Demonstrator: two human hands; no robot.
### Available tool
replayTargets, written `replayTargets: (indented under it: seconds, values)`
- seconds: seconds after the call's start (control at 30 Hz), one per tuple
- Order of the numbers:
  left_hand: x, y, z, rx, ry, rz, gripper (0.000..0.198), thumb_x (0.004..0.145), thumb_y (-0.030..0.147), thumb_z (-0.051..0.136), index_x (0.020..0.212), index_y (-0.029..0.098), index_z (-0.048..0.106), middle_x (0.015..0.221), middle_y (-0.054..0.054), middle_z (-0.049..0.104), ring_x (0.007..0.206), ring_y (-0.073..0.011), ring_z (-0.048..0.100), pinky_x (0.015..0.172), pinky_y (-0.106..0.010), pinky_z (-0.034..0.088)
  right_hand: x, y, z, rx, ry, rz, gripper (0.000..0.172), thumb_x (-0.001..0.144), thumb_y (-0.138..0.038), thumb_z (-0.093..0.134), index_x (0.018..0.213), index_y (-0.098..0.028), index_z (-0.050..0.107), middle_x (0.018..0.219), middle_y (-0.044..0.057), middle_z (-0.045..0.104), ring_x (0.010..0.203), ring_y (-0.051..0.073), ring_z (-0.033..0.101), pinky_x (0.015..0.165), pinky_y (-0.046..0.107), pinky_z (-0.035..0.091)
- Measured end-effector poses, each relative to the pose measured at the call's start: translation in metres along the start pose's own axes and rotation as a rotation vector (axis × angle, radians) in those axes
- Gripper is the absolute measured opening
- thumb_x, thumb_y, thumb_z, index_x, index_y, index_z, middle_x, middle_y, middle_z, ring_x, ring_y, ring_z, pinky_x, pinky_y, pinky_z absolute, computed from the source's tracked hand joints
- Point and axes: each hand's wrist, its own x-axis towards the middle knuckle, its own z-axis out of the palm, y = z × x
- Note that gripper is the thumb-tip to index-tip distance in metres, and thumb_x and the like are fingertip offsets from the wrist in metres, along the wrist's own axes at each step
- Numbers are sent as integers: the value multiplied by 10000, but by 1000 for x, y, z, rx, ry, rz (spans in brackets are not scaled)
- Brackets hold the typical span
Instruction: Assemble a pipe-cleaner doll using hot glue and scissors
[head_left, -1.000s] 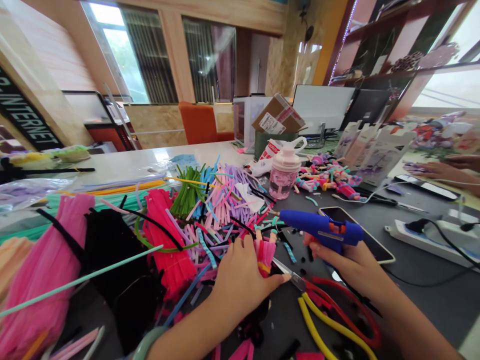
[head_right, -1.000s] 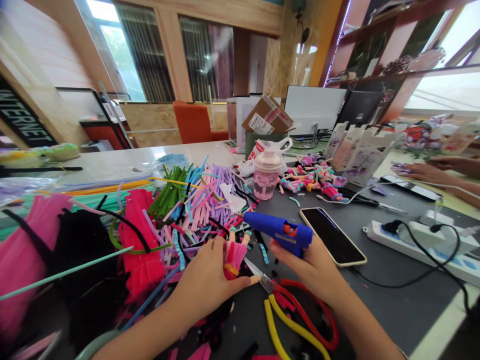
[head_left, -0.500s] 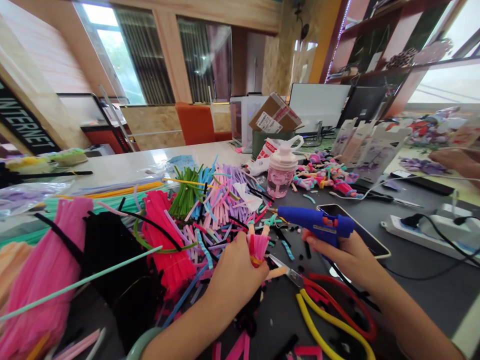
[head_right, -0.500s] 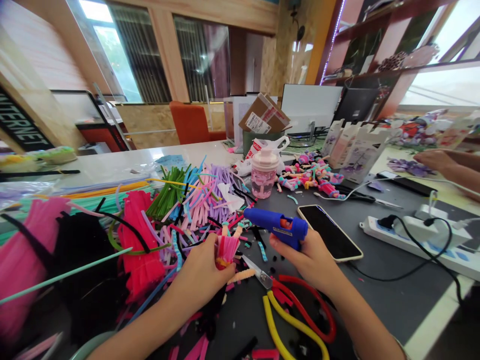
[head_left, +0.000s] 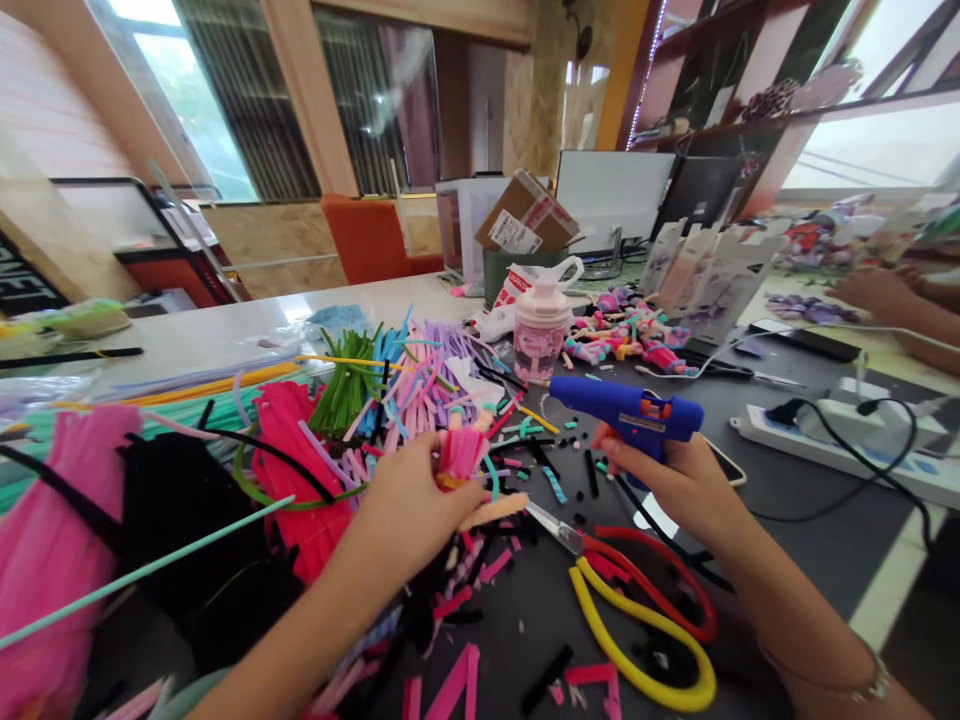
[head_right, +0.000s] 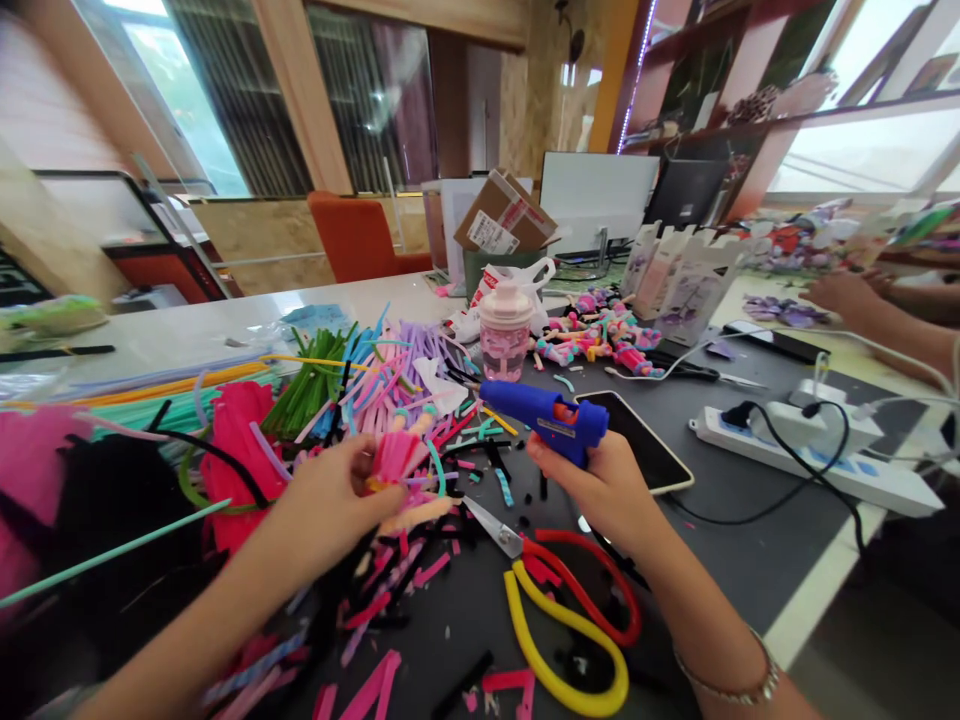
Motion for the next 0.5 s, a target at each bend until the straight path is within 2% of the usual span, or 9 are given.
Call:
replayTargets:
  seconds: [0.07, 0.2, 0.33, 0.5]
  values:
    - [3, -4, -12, 125, 32, -30, 189, 661, 350, 549, 762, 190, 551, 662, -28, 622, 626, -207, 590, 566, -278, 378, 0, -2, 0, -2, 9, -1, 244, 759, -412, 650, 764, -169, 663, 647, 14, 618, 597, 156, 554, 589, 284, 476]
    - [5, -11, -25, 389, -20, -35, 230, 681, 391, 502, 779, 192, 565, 748, -91, 648, 737, -276, 621, 586, -301, 382, -1, -6, 1, -59, 21, -27, 239, 764, -403, 635, 762, -165, 655, 669, 18, 615, 600, 149, 536, 596, 281, 457]
    - [5, -17, -22, 562, -74, -53, 246, 710, 440, 468, 780, 212, 530, 807, -123, 642, 788, -321, 632, 601, -322, 390, -1, -9, 0, -169, -6, -33, 287, 764, -438, 615, 776, -156, 664, 672, 21, 616, 601, 150, 529, 586, 276, 438]
    - [7, -28, -11, 707, -91, -31, 170, 750, 397, 437, 744, 229, 462, 790, -122, 621, 762, -334, 624, 560, -330, 336, -1, -15, 1, -320, -70, -43, 294, 791, -435, 563, 726, -158, 639, 611, 1, 559, 567, 132, 470, 536, 255, 369]
